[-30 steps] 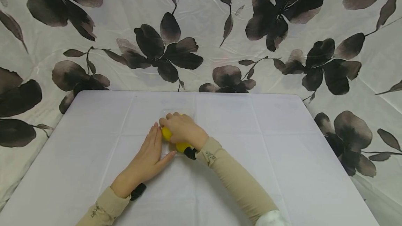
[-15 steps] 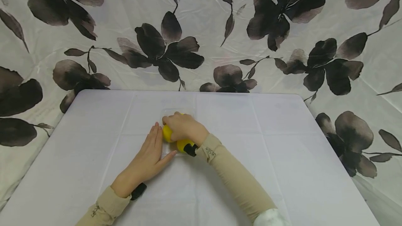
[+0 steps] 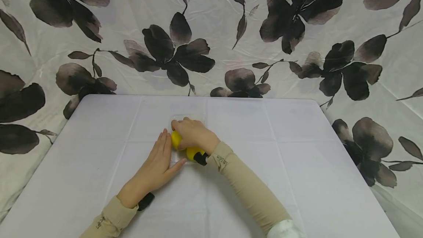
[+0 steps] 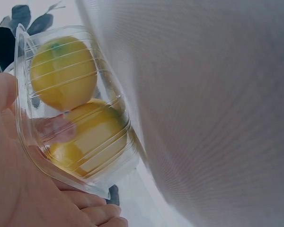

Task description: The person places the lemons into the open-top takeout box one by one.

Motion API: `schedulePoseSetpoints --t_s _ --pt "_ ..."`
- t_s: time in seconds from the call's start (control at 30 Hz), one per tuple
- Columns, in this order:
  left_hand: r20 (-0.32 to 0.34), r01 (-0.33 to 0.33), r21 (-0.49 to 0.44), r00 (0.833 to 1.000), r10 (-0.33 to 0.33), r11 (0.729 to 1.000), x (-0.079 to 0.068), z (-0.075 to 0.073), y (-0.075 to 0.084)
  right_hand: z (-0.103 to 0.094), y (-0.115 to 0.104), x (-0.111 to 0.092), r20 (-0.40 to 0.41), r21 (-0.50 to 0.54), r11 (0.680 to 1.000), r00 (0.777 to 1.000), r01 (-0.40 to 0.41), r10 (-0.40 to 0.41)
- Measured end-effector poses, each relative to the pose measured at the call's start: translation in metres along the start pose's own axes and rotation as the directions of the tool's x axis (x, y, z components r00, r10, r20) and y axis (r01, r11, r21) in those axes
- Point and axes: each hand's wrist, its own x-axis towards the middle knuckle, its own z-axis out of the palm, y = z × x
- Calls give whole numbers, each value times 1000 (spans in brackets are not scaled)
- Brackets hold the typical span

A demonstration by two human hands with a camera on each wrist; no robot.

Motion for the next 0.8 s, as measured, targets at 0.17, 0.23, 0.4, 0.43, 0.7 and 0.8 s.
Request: schedulePoseSetpoints --t_s 0.17,0.23,0.4,0.43,0.7,0.8 --pt "-1 -2 -1 1000 2 1000 0 -1 1 0 0 1 -3 7 1000 1000 20 -20" --pt "-3 -5 3 1000 5 1000 1 -1 0 0 0 3 -5 12 999 1000 31 -30" --pt "-3 -6 8 1000 6 1000 1 -1 0 -2 0 5 9 30 999 999 39 -39" --pt "-3 -6 7 1000 6 1000 1 -1 0 -2 0 5 15 31 999 999 36 -37" --pt "-16 -14 9 1000 14 1000 1 0 0 -2 1 4 30 -36 998 998 50 -49" --pt "-12 -12 13 1000 12 1000 1 0 0 -5 2 3 28 -25 999 999 46 -45"
